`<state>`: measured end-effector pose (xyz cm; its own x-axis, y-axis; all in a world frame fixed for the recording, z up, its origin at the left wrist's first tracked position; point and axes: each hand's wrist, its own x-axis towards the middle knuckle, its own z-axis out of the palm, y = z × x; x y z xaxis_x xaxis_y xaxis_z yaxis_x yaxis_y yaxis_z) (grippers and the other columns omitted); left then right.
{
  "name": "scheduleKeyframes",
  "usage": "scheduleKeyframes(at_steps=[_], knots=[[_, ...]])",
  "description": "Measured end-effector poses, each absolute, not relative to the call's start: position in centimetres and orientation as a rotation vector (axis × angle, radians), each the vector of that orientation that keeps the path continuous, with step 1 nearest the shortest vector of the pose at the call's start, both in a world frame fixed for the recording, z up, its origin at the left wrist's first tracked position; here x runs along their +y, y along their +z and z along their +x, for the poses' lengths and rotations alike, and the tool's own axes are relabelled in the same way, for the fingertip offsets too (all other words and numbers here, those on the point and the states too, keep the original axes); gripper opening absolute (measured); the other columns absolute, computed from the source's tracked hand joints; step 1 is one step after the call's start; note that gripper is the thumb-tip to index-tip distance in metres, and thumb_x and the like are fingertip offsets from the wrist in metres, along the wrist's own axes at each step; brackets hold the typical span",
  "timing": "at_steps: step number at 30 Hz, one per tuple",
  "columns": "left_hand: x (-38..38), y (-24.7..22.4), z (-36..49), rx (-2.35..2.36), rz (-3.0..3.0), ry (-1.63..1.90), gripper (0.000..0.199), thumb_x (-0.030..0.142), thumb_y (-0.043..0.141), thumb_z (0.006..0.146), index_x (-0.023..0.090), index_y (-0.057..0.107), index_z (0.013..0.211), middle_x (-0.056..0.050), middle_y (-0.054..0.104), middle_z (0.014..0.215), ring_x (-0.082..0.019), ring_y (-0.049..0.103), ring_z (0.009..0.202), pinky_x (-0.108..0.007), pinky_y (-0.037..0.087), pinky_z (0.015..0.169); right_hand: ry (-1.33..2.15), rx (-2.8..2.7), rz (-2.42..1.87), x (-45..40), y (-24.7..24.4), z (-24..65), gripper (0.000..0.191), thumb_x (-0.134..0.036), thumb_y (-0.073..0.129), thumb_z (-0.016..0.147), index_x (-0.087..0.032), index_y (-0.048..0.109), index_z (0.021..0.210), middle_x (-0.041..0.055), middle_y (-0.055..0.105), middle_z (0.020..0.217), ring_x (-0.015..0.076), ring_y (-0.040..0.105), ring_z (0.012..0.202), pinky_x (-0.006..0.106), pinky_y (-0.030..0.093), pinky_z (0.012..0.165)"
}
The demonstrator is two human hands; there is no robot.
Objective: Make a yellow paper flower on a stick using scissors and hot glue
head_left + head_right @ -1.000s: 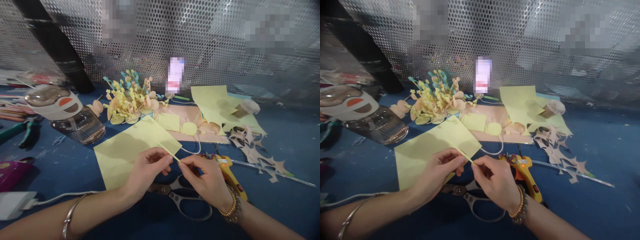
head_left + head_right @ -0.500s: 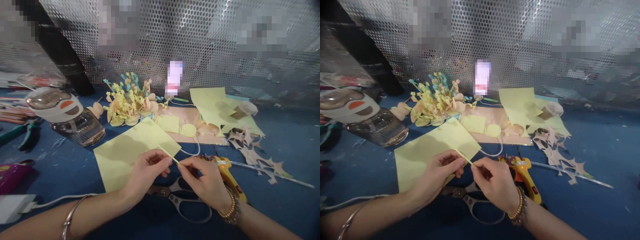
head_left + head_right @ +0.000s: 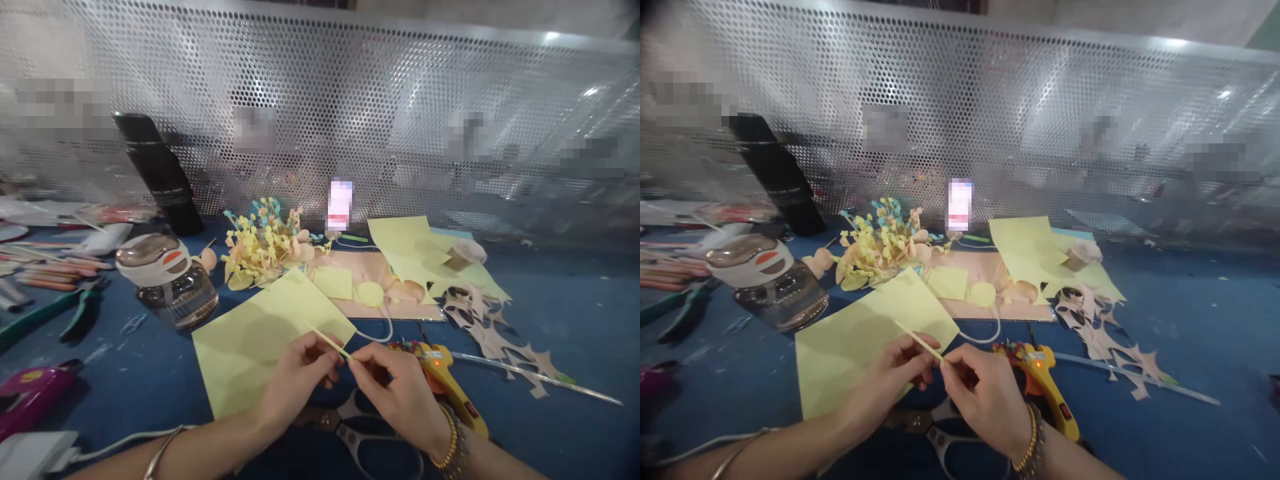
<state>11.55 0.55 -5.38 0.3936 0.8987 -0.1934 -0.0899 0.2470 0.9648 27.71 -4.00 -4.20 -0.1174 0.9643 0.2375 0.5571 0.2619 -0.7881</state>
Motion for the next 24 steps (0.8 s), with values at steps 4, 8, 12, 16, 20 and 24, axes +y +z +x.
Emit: scheduleKeyframes(at_steps=[4, 8, 12, 16, 20, 24], knots=[[0.36, -5.52, 11.51, 0.93, 1.135, 0.822, 0.016, 0.019, 0.06, 0.073, 0.014, 0.066, 0.087, 0.001, 0.063, 0.064, -0.012, 0.057, 0.056, -0.023, 0.047, 0.053, 0.664, -1.804, -1.357, -4.12, -4.37, 27.59, 0.021, -0.027, 0.05, 0.089, -0.019, 0.065, 0.076, -0.0015, 0.061, 0.059, 0.0116, 0.05, 0.05, 0.022, 0.037, 0.049], [0.25, -5.67, 11.44, 0.91, 1.136, 0.824, 0.022, 0.012, 0.054, 0.068, 0.014, 0.066, 0.087, 0.001, 0.065, 0.067, -0.012, 0.058, 0.057, -0.023, 0.047, 0.053, 0.642, -1.814, -1.357, -4.16, -4.56, 27.53, 0.02, -0.026, 0.051, 0.089, -0.019, 0.064, 0.076, -0.0023, 0.059, 0.058, 0.011, 0.05, 0.05, 0.021, 0.036, 0.049], [0.33, -5.8, 11.45, 0.888, 1.16, 0.82, 0.022, 0.012, 0.053, 0.067, 0.014, 0.066, 0.084, 0.001, 0.064, 0.065, -0.012, 0.057, 0.056, -0.023, 0.046, 0.053, 0.634, -1.819, -1.352, -4.13, -4.62, 27.55, 0.019, -0.025, 0.051, 0.089, -0.019, 0.064, 0.076, -0.0027, 0.06, 0.058, 0.0106, 0.051, 0.05, 0.021, 0.036, 0.049], [0.4, -5.67, 11.52, 0.885, 1.179, 0.813, 0.015, 0.018, 0.058, 0.07, 0.013, 0.066, 0.083, 0.001, 0.062, 0.063, -0.012, 0.056, 0.054, -0.023, 0.046, 0.052, 0.613, -1.818, -1.35, -4.07, -4.65, 27.56, 0.019, -0.026, 0.051, 0.089, -0.019, 0.064, 0.076, -0.0027, 0.06, 0.058, 0.0109, 0.051, 0.05, 0.021, 0.036, 0.05], [0.38, -5.54, 11.6, 0.884, 1.181, 0.801, 0.015, 0.022, 0.062, 0.072, 0.013, 0.066, 0.082, 0.001, 0.061, 0.061, -0.012, 0.055, 0.053, -0.023, 0.045, 0.052, 0.63, -1.819, -1.351, -4.09, -4.7, 27.55, 0.02, -0.027, 0.051, 0.089, -0.019, 0.064, 0.077, -0.0028, 0.059, 0.058, 0.0106, 0.05, 0.05, 0.02, 0.036, 0.049], [0.28, -5.56, 11.59, 0.899, 1.185, 0.8, 0.014, 0.023, 0.063, 0.073, 0.013, 0.067, 0.083, 0.002, 0.06, 0.061, -0.011, 0.055, 0.054, -0.022, 0.045, 0.052, 0.616, -1.826, -1.362, -4.1, -4.76, 27.6, 0.02, -0.027, 0.051, 0.089, -0.019, 0.064, 0.077, -0.0029, 0.058, 0.057, 0.0107, 0.05, 0.05, 0.021, 0.036, 0.049]])
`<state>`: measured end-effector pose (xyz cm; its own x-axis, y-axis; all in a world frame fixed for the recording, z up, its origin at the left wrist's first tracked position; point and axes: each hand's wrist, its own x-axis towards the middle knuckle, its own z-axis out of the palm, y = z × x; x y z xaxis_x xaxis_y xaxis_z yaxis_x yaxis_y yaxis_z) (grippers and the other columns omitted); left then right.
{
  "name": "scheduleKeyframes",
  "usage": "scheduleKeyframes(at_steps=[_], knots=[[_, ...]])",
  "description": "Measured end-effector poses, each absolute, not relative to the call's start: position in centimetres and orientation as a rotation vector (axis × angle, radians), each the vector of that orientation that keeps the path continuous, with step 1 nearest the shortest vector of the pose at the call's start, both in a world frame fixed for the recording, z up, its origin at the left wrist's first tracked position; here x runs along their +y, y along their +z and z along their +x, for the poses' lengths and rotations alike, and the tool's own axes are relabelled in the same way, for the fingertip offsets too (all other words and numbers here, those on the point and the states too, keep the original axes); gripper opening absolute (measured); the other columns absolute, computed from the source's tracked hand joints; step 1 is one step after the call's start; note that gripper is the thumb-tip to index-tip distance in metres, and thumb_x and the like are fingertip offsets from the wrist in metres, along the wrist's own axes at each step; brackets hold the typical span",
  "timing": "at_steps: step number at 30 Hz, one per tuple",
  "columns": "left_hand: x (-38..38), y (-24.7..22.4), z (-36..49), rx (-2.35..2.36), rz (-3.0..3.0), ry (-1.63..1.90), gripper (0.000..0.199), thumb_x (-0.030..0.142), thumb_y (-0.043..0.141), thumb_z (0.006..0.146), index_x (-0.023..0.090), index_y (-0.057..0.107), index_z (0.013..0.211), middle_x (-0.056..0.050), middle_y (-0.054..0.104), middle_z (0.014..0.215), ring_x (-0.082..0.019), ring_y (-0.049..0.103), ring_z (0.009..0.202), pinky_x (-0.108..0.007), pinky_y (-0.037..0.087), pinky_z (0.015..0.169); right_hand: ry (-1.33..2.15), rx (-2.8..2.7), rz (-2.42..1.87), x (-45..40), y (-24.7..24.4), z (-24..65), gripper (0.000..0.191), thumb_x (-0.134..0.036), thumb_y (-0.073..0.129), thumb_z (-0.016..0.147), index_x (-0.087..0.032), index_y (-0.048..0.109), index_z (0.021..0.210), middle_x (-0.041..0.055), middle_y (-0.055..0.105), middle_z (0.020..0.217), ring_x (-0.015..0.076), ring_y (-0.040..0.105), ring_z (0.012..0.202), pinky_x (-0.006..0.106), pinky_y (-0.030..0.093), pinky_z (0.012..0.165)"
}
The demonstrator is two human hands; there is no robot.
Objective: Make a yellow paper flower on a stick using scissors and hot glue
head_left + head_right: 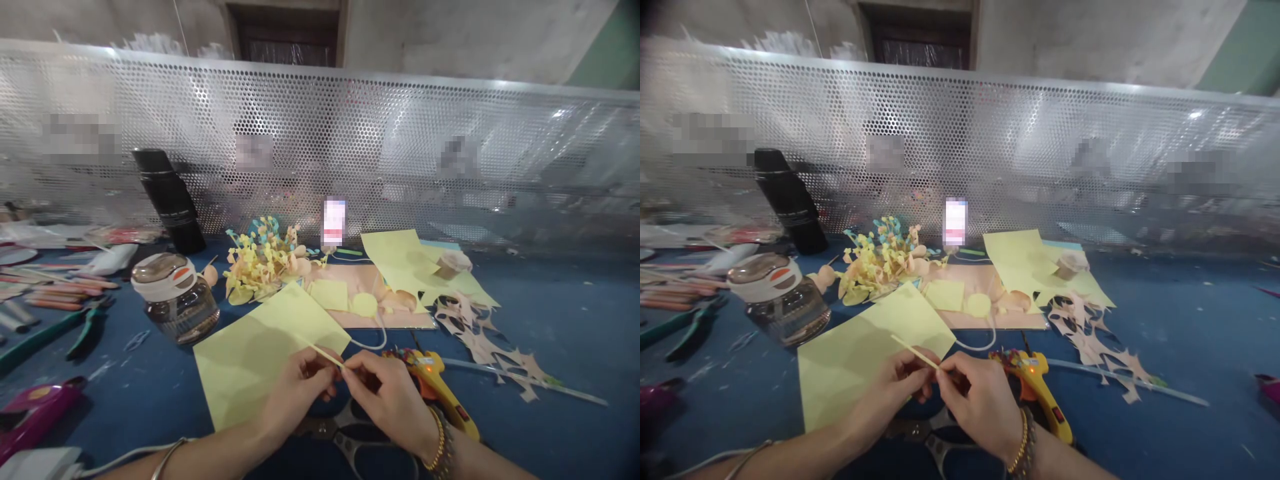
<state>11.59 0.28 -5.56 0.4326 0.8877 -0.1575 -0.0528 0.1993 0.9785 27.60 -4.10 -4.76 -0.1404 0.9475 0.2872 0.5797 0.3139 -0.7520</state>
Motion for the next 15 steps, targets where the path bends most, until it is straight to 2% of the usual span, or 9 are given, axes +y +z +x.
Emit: scheduleKeyframes(at_steps=[15], knots=[[0.21, -5.33, 11.56, 0.912, 1.184, 0.802, 0.017, 0.026, 0.066, 0.072, 0.012, 0.067, 0.081, 0.001, 0.06, 0.059, -0.012, 0.055, 0.054, -0.023, 0.045, 0.052, 0.612, -1.838, -1.36, -4.25, -4.75, 27.53, 0.02, -0.026, 0.05, 0.09, -0.019, 0.064, 0.077, -0.0023, 0.061, 0.059, 0.0116, 0.051, 0.051, 0.022, 0.037, 0.05]])
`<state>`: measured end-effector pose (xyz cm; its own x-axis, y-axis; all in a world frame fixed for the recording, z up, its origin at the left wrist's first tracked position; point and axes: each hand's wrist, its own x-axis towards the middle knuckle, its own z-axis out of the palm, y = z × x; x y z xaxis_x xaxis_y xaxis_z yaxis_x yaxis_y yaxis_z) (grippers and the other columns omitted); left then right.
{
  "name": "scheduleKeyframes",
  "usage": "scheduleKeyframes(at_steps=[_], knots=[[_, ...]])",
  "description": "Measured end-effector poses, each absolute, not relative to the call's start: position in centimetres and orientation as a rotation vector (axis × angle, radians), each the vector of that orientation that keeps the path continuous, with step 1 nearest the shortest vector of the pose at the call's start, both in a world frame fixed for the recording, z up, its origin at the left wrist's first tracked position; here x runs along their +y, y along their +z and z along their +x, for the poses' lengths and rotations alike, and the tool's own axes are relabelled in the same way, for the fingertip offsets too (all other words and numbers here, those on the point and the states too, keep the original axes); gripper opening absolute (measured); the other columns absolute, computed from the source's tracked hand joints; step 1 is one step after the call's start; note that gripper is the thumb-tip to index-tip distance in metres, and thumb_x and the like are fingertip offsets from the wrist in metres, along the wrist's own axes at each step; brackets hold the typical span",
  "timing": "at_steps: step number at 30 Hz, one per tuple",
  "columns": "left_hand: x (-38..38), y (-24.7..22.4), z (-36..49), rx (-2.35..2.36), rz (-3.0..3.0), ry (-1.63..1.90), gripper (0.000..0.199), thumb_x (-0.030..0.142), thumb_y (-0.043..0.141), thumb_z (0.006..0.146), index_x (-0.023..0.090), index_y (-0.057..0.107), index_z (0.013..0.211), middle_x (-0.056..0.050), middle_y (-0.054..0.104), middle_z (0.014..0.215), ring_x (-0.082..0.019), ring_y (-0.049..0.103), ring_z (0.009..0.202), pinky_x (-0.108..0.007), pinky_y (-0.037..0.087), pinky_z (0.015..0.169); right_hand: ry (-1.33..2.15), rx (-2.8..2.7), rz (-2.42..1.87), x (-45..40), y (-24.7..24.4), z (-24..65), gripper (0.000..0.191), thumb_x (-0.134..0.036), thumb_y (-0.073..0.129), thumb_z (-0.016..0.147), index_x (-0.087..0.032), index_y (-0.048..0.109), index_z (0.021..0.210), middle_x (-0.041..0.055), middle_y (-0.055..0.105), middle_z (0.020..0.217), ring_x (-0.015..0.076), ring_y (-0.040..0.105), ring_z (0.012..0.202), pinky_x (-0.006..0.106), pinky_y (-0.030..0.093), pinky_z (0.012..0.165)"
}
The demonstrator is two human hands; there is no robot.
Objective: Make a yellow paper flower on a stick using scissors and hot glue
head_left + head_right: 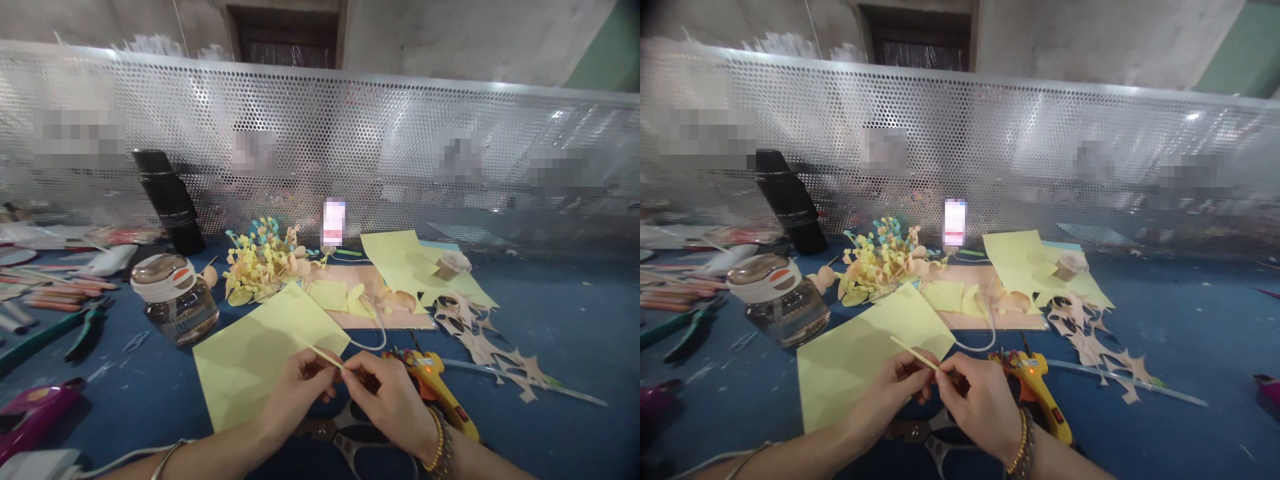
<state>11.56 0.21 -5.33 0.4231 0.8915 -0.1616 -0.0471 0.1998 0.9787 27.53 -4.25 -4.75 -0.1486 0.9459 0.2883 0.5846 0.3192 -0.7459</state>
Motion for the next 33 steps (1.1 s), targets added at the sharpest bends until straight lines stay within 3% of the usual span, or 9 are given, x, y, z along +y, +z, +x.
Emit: scheduleKeyframes(at_steps=[33], knots=[[0.1, -5.06, 11.76, 0.921, 1.153, 0.815, 0.022, 0.032, 0.07, 0.069, 0.013, 0.067, 0.078, 0.002, 0.059, 0.053, -0.012, 0.053, 0.051, -0.023, 0.043, 0.052, 0.607, -1.83, -1.351, -4.13, -4.55, 27.48, 0.019, -0.024, 0.051, 0.088, -0.019, 0.064, 0.076, -0.0021, 0.062, 0.06, 0.0114, 0.053, 0.051, 0.021, 0.038, 0.05]])
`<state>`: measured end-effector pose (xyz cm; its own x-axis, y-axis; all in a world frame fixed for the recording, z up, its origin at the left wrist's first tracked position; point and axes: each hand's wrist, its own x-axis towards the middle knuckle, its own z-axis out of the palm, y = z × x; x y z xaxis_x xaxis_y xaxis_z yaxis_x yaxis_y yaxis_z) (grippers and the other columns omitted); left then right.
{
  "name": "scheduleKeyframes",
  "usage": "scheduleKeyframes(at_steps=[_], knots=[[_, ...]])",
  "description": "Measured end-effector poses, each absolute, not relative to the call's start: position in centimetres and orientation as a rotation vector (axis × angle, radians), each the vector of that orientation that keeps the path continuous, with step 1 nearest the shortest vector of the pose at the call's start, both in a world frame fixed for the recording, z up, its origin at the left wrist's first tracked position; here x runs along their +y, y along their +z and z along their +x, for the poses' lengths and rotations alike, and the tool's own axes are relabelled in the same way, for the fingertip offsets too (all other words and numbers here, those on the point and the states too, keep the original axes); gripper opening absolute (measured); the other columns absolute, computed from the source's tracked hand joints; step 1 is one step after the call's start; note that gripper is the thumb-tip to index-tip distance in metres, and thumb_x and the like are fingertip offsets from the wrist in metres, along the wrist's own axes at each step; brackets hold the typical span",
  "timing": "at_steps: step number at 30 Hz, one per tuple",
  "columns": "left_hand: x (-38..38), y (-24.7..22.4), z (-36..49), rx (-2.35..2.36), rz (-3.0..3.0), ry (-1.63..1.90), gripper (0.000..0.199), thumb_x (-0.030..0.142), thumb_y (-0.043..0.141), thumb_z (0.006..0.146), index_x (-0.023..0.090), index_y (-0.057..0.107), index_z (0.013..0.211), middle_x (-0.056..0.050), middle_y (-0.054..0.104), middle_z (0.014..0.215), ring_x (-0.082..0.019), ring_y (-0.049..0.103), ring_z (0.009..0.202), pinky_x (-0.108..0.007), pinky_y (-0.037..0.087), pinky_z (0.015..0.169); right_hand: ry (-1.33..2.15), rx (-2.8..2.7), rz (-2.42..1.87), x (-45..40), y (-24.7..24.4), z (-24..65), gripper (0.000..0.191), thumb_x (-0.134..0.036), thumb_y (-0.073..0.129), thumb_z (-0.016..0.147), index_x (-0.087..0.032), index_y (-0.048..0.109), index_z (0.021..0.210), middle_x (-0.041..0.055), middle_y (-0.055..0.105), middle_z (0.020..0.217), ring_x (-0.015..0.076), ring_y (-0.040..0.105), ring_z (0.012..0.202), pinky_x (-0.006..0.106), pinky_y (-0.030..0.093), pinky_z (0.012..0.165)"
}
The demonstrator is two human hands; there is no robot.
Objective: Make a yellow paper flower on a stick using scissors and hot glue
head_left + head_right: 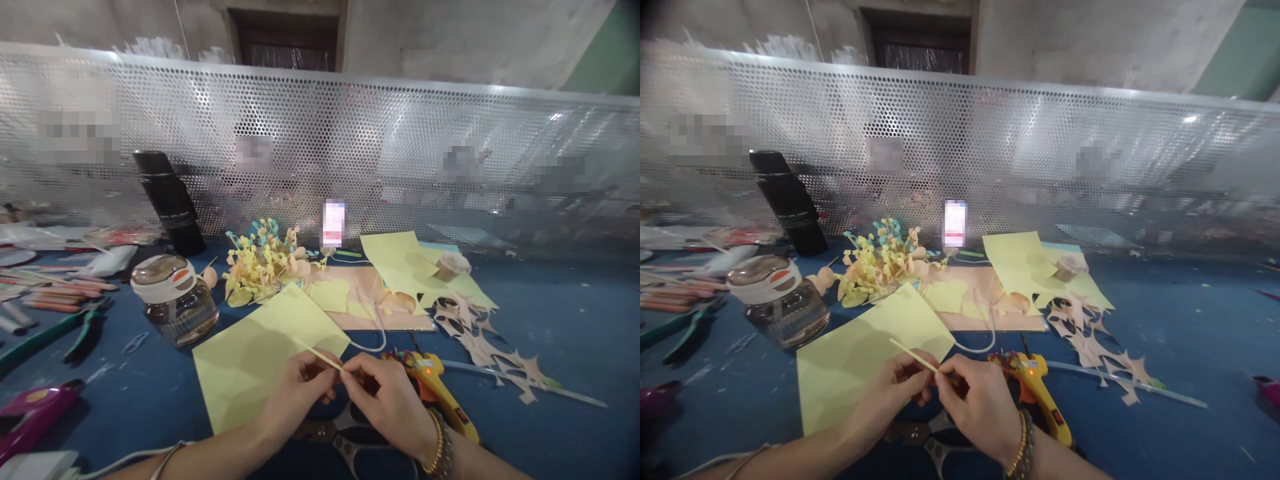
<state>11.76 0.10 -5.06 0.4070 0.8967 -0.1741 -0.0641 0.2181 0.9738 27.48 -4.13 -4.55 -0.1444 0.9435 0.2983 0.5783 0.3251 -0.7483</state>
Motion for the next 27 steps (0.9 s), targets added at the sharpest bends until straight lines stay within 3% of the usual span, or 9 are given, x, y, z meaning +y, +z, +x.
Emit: scheduleKeyframes(at_steps=[27], knots=[[0.16, -5.57, 11.5, 0.898, 1.194, 0.808, 0.028, 0.038, 0.071, 0.071, 0.013, 0.067, 0.081, 0.001, 0.06, 0.057, -0.012, 0.055, 0.054, -0.023, 0.045, 0.054, 0.594, -1.846, -1.364, -4.19, -4.56, 27.4, 0.021, -0.026, 0.049, 0.09, -0.019, 0.064, 0.076, -0.0021, 0.06, 0.057, 0.0109, 0.05, 0.049, 0.021, 0.037, 0.048]])
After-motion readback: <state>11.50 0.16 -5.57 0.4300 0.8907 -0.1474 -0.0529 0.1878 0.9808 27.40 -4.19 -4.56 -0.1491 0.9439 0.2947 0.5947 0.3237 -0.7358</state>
